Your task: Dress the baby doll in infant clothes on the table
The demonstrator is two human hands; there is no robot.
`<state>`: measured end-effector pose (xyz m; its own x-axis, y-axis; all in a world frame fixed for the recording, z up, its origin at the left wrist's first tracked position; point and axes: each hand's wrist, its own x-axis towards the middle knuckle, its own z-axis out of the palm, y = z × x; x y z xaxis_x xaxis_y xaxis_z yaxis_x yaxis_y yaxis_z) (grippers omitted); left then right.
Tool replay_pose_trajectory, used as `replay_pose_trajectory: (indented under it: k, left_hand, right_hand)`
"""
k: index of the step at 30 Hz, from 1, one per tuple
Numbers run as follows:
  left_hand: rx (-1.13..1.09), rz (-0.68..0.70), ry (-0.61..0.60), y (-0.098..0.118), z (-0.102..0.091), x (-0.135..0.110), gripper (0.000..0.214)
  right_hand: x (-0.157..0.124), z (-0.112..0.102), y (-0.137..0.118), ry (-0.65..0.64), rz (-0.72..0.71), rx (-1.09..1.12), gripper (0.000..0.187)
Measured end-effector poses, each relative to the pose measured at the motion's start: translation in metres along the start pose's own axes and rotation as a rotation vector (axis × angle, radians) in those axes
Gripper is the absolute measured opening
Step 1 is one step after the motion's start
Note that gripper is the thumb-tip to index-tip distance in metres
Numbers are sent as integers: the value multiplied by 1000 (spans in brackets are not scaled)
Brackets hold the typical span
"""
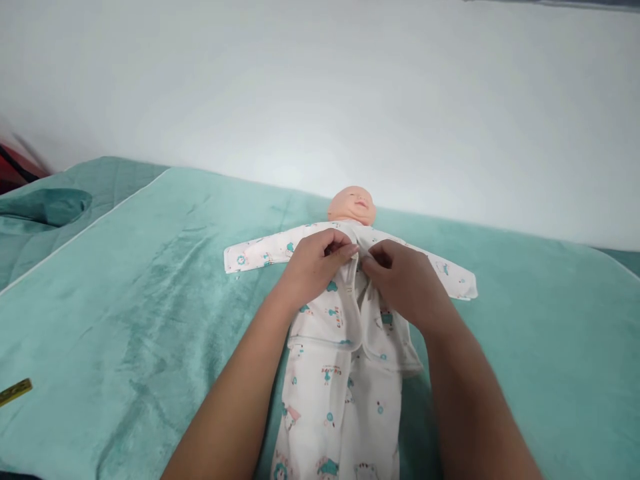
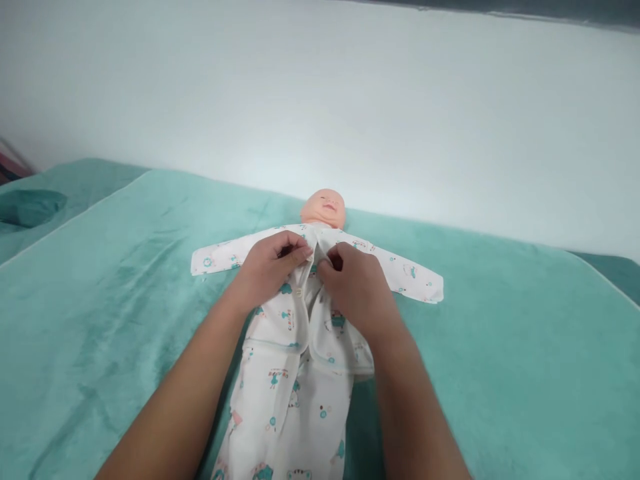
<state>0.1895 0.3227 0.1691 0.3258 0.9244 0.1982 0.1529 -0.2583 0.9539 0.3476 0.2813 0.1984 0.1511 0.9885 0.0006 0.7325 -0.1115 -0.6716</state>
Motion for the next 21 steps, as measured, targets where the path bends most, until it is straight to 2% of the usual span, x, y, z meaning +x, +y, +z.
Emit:
replay_pose_trajectory:
  k: [4,6,9,14,19,21]
  left_hand:
    - [-69,-44,3,0,1,1,17]
    - [-84,-56,-12,-1,1,1,14]
    - [-10,-15,-7,-3,1,2,14]
    - [171,50,2,-5,1,3,13]
    - [110,21,-41,-4,-1,1,10]
    - [42,-25,-17,-2,-1,0,14]
  right_hand:
    - [5,6,20,-95,72,616,24]
    - [9,9,27,-136,80,779,25]
    - [14,11,29,-181,70,830,23]
    - [14,9,25,-201,35,784,24]
    - [11,14,23,-72,-56,767,25]
    - [10,17,22,-44,-66,758,25]
